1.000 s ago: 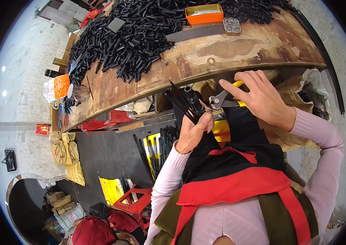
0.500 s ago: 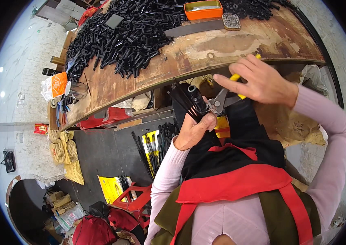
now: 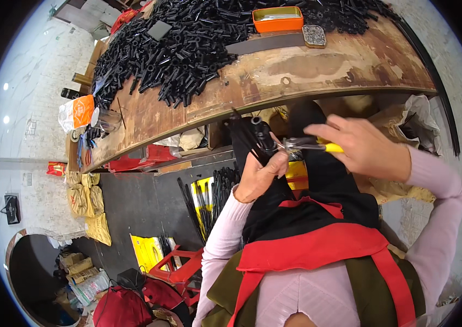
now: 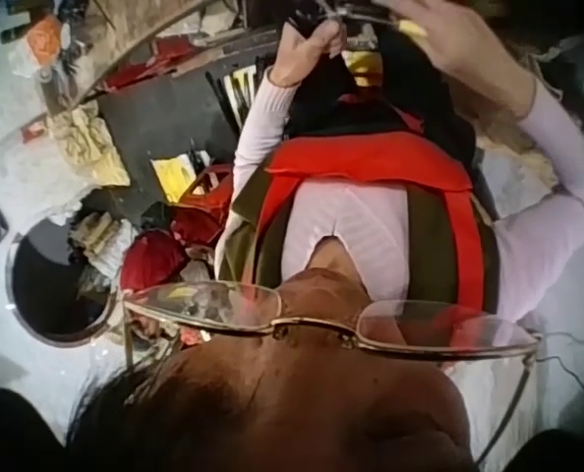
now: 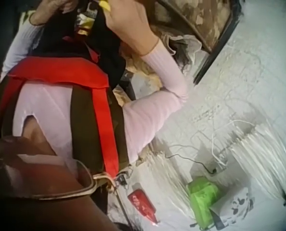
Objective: Assembling small black electrical components by attaching connectors and trimming wires.
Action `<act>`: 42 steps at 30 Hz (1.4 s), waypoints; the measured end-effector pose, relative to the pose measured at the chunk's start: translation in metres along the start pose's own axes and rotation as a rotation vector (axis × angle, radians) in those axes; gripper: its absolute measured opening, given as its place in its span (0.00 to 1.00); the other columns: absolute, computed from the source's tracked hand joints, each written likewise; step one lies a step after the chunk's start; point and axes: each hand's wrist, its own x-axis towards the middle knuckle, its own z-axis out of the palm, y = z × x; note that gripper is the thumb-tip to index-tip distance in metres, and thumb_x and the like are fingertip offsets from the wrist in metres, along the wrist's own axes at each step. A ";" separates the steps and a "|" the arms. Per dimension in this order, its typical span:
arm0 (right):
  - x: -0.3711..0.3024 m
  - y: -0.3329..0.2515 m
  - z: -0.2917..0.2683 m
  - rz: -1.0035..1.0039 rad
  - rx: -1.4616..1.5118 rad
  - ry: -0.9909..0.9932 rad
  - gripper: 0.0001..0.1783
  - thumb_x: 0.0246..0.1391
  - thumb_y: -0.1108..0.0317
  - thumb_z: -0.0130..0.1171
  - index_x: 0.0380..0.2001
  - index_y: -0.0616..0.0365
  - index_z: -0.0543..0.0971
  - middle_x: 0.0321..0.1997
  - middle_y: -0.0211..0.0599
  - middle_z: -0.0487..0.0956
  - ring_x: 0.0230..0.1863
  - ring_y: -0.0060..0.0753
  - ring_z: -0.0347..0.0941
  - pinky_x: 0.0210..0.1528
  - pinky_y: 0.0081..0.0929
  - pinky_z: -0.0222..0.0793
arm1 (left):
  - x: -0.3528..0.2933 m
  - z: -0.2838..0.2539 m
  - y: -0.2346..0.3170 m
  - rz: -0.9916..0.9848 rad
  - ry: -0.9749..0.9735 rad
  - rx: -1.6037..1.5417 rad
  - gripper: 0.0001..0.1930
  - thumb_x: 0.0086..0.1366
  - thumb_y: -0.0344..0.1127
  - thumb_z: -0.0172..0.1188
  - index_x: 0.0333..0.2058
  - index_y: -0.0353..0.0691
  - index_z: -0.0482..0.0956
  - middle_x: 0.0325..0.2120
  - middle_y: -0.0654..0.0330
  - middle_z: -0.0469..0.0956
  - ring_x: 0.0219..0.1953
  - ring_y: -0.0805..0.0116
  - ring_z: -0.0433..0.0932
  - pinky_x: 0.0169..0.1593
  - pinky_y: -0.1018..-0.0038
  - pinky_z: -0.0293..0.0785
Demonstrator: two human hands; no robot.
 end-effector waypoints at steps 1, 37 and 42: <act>-0.006 -0.003 0.003 0.031 0.089 -0.012 0.22 0.56 0.68 0.57 0.55 0.56 0.72 0.35 0.45 0.72 0.38 0.50 0.72 0.42 0.41 0.68 | 0.001 0.003 0.001 0.003 -0.030 0.002 0.08 0.71 0.33 0.53 0.37 0.37 0.66 0.19 0.65 0.67 0.21 0.77 0.65 0.27 0.79 0.63; 0.004 -0.016 -0.016 0.035 0.241 -0.191 0.27 0.54 0.67 0.65 0.54 0.59 0.68 0.26 0.38 0.76 0.25 0.38 0.76 0.28 0.31 0.70 | -0.004 0.008 0.005 -0.021 -0.018 -0.031 0.09 0.70 0.34 0.56 0.37 0.38 0.66 0.21 0.67 0.66 0.22 0.79 0.64 0.26 0.80 0.62; 0.005 -0.028 -0.010 0.432 0.678 -0.388 0.28 0.45 0.65 0.71 0.44 0.63 0.67 0.15 0.31 0.70 0.15 0.27 0.73 0.21 0.22 0.67 | -0.004 0.004 0.001 -0.020 -0.078 -0.032 0.11 0.69 0.37 0.58 0.37 0.38 0.67 0.22 0.67 0.67 0.23 0.79 0.65 0.27 0.80 0.62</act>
